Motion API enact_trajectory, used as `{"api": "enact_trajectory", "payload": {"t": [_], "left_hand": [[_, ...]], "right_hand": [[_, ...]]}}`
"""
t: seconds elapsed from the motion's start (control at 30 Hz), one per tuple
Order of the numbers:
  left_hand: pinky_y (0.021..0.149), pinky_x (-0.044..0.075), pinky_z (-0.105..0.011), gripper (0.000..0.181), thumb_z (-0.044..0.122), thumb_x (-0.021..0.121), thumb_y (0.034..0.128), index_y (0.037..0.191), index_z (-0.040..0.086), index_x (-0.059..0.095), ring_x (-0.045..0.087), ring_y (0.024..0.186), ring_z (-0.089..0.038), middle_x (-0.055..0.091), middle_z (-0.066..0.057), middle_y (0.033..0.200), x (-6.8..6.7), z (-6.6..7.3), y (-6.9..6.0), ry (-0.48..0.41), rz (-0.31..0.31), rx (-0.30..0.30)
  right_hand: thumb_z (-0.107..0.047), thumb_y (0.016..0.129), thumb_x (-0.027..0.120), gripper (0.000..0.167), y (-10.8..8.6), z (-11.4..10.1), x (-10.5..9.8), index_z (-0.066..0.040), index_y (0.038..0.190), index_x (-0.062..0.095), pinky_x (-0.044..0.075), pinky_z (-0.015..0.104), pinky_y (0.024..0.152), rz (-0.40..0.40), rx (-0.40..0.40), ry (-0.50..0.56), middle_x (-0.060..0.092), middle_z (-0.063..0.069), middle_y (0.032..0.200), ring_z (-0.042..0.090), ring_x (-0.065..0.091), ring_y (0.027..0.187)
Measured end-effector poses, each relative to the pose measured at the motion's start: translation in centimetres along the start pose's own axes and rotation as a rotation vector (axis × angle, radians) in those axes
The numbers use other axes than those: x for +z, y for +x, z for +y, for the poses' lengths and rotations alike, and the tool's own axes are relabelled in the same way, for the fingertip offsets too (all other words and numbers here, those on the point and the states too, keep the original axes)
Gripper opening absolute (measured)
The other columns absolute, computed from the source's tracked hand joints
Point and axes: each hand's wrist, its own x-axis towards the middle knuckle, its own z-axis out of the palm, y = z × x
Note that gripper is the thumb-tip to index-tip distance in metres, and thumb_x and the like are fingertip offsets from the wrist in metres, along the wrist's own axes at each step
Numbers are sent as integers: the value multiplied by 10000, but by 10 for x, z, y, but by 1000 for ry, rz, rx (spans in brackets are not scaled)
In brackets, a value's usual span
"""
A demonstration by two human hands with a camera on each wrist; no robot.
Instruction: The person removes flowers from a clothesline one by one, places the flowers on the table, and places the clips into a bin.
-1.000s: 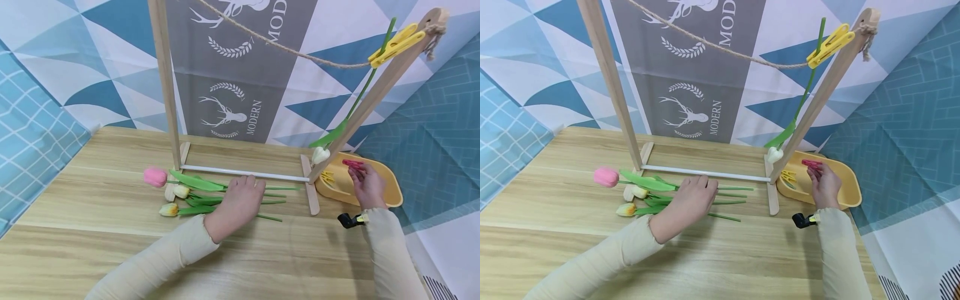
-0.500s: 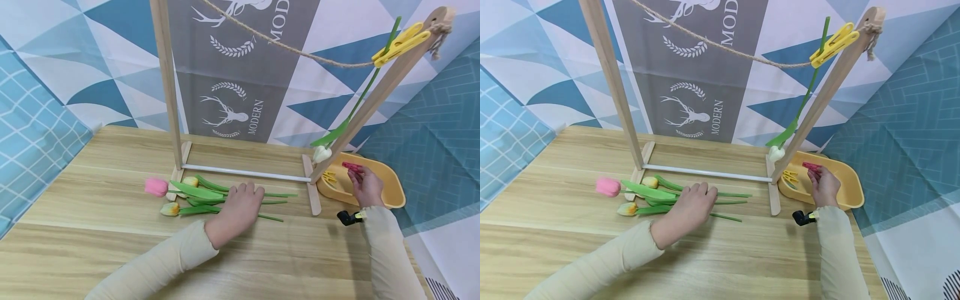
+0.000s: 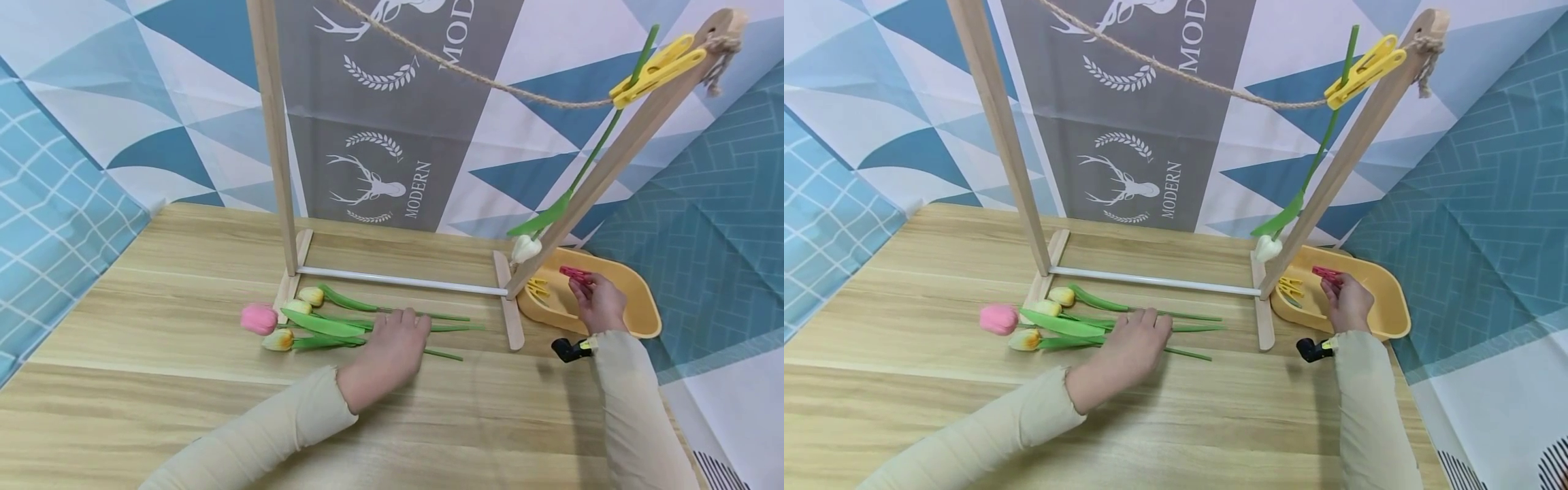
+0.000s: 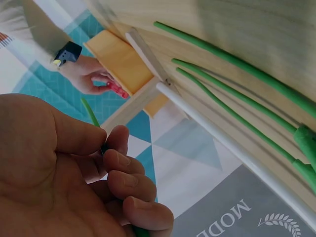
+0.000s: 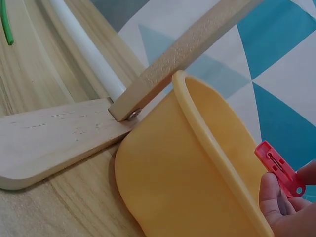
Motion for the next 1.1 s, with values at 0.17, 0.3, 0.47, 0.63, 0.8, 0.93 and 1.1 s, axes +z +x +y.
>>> {"api": "enact_trajectory", "payload": {"t": [0.17,0.3,0.47,0.63,0.8,0.93,1.1], "left_hand": [[626,434,-325,202,72,501,891,1087,110,533,559,830,-198,559,-61,909,4,1,-3,2,13,5],[641,438,-327,206,74,493,901,1101,101,534,561,860,-205,572,-70,941,5,0,-5,-25,-10,-2],[639,455,-348,187,76,502,896,1073,105,554,566,835,-206,581,-79,929,8,1,-6,-39,-33,-7],[593,452,-356,149,78,521,877,1017,111,558,561,788,-201,569,-70,873,15,3,-8,-38,-40,-23],[628,441,-354,135,91,527,871,1002,125,536,550,817,-195,554,-58,869,21,4,-10,-18,-52,-21],[641,441,-350,154,97,530,873,1024,126,531,548,823,-193,549,-54,879,22,3,-12,-17,-62,-19],[655,452,-368,193,94,528,875,1065,120,525,552,824,-206,546,-64,898,25,3,-13,-40,-93,-30]], "right_hand": [[-116,923,560,297,3,-1,1,-189,1198,473,522,209,811,26,14,-52,617,27,873,109,661,810],[-117,927,548,258,5,-3,2,-182,1167,478,525,205,798,23,38,-104,617,29,839,105,661,791],[-128,935,533,117,7,-5,2,-149,1050,523,532,208,776,17,68,-171,622,38,786,106,668,765],[-130,932,539,138,9,-7,3,-165,1064,518,530,205,778,5,115,-214,628,45,767,101,670,772],[-115,936,529,171,11,-8,2,-172,1096,506,523,204,799,-40,158,-238,637,51,772,103,677,795],[-79,934,512,141,13,-9,2,-143,1059,515,522,210,810,-81,176,-274,642,60,761,114,675,782],[-89,930,529,226,14,-9,4,-169,1135,477,513,209,836,-105,212,-327,641,52,776,110,670,810]]}}
